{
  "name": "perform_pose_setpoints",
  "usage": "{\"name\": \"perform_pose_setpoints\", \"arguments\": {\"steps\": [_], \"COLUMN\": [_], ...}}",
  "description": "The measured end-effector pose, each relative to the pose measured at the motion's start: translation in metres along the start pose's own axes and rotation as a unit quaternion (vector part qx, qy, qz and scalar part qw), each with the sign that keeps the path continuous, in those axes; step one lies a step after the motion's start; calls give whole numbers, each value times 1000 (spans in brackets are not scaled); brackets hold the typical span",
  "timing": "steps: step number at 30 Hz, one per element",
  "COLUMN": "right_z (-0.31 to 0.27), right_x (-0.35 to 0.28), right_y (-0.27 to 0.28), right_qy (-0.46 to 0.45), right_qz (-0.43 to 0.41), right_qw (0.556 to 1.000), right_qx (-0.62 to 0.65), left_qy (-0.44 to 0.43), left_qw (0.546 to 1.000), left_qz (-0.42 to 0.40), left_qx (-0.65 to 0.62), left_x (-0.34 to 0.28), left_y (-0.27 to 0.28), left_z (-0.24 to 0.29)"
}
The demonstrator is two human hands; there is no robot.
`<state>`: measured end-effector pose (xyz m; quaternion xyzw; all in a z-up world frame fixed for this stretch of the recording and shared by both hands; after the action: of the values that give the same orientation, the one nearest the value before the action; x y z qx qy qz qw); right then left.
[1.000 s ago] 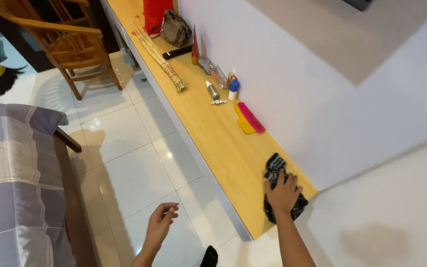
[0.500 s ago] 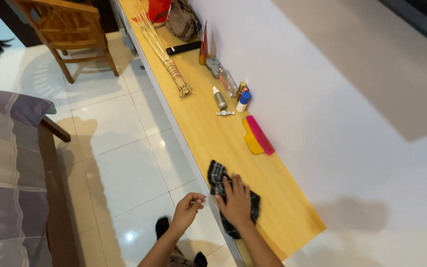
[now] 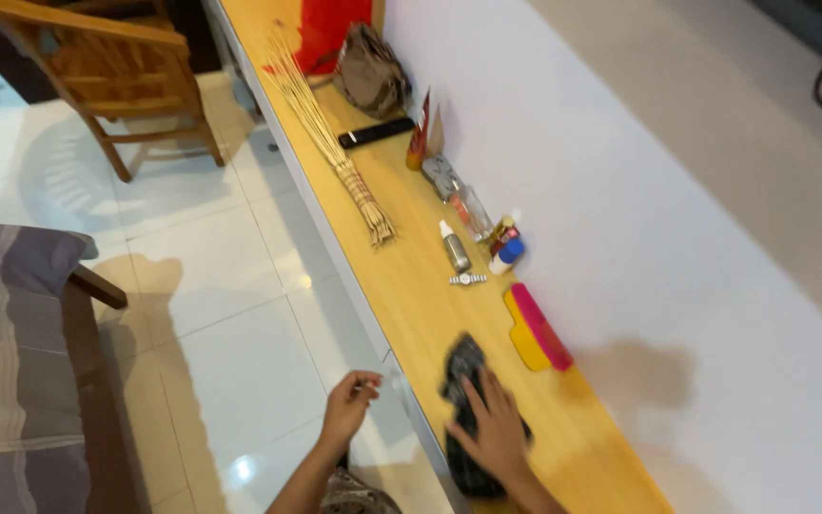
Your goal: The person wipes a wooden shelf with a cloth, moves several small items including bottles and a comb, then wipes a water dispenser. The person also picks up a broom and places it on a chair.
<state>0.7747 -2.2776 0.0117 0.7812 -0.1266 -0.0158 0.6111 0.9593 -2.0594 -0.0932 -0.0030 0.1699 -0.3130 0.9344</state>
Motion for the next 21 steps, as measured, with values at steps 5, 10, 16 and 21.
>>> {"name": "perform_pose_setpoints", "arguments": {"steps": [5, 10, 16, 21], "right_z": [-25, -49, -21, 64], "right_x": [160, 167, -14, -173], "right_y": [-44, -50, -3, 11], "right_qy": [-38, -82, -139, -426], "right_qz": [-1, 1, 21, 143], "right_qw": [999, 996, 988, 889], "right_qx": [17, 39, 63, -89], "left_qy": [-9, -28, -137, -141], "left_qw": [1000, 999, 986, 974], "left_qz": [18, 21, -13, -111], "left_qx": [-13, 34, 96, 140], "left_x": [38, 48, 53, 27], "left_y": [21, -4, -74, -140], "left_z": [3, 43, 65, 50]}}
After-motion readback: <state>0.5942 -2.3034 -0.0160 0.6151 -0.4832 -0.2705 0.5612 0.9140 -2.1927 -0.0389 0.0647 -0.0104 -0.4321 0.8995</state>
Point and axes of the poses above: each hand's wrist, its own x-axis towards the middle knuckle, its own y-axis out of the back of the hand, z = x × y, the point moved 2 cm from there along x, towards the middle knuckle, and after that the axes turned 5 degrees about -z, right-handed, at the moved point
